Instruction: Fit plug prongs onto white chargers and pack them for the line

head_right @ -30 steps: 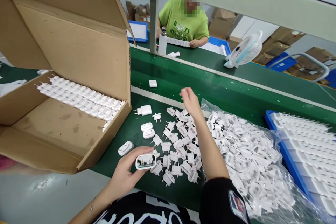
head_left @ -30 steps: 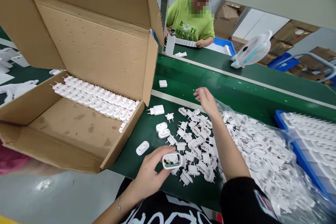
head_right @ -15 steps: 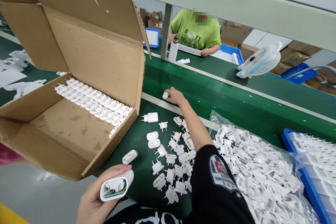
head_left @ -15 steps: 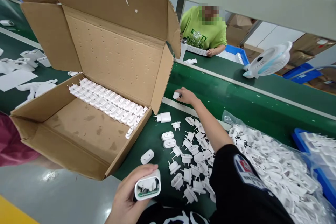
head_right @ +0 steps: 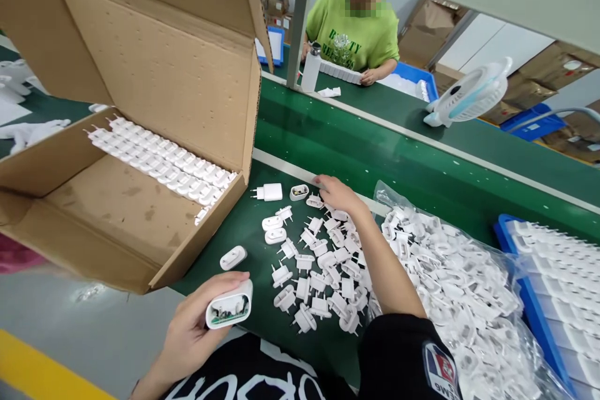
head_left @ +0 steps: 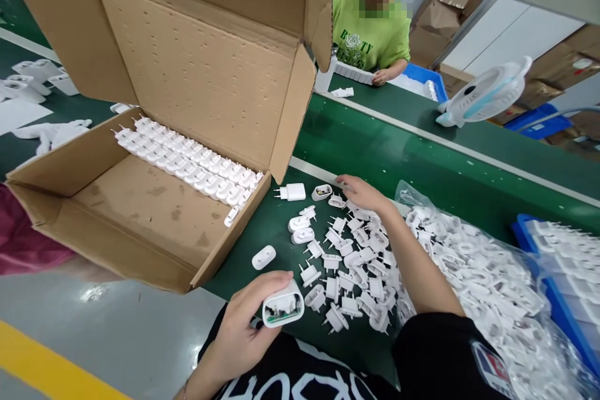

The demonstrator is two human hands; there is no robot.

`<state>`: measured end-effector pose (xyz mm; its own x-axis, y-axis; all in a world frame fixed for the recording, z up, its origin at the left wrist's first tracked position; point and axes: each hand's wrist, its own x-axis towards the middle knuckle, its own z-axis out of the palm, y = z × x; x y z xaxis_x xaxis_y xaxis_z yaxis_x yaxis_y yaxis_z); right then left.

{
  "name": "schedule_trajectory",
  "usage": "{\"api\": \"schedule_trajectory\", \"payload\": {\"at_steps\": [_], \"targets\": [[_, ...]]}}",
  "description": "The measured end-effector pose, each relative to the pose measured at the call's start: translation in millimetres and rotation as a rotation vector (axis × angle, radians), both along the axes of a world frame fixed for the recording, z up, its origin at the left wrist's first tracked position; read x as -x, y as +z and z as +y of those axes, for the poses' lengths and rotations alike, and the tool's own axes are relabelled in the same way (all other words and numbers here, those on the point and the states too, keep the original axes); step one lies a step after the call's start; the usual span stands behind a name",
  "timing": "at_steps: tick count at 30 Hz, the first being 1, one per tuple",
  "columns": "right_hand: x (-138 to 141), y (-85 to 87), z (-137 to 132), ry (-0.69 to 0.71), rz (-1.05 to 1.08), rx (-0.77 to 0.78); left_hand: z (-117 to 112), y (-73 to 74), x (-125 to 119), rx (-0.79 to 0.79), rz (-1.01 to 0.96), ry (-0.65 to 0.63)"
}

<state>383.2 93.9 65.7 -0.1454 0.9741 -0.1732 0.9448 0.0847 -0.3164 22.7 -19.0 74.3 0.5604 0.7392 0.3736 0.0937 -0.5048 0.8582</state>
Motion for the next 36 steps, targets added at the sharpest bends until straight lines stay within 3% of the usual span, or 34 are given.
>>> {"api": "schedule_trajectory", "payload": {"at_steps": [6, 16, 21, 27, 32, 36], "targets": [[-6.7, -17.8, -12.0, 0.124, 0.074, 0.066, -8.1, -2.0, 4.1, -0.028, 0.031, -0.030], [1.1, -9.5, -23.1, 0.224, 0.072, 0.285, -9.7, -2.7, 5.4, 0.045, 0.048, -0.052], [3.9, -1.4, -22.5, 0.224, 0.141, 0.347, -12.8, -29.3, -3.8, 0.211, 0.130, -0.169], [0.8, 3.4, -24.4, 0.236, 0.134, 0.350, -14.9, -68.9, -15.8, 0.190, 0.179, -0.117], [-4.4, 0.4, -25.6, 0.219, 0.093, 0.285, -11.5, -69.4, -21.6, 0.215, 0.163, -0.011], [-0.9, -3.9, -23.7, 0.168, 0.078, 0.191, -7.6, -69.4, -29.6, 0.145, 0.153, 0.094]]}}
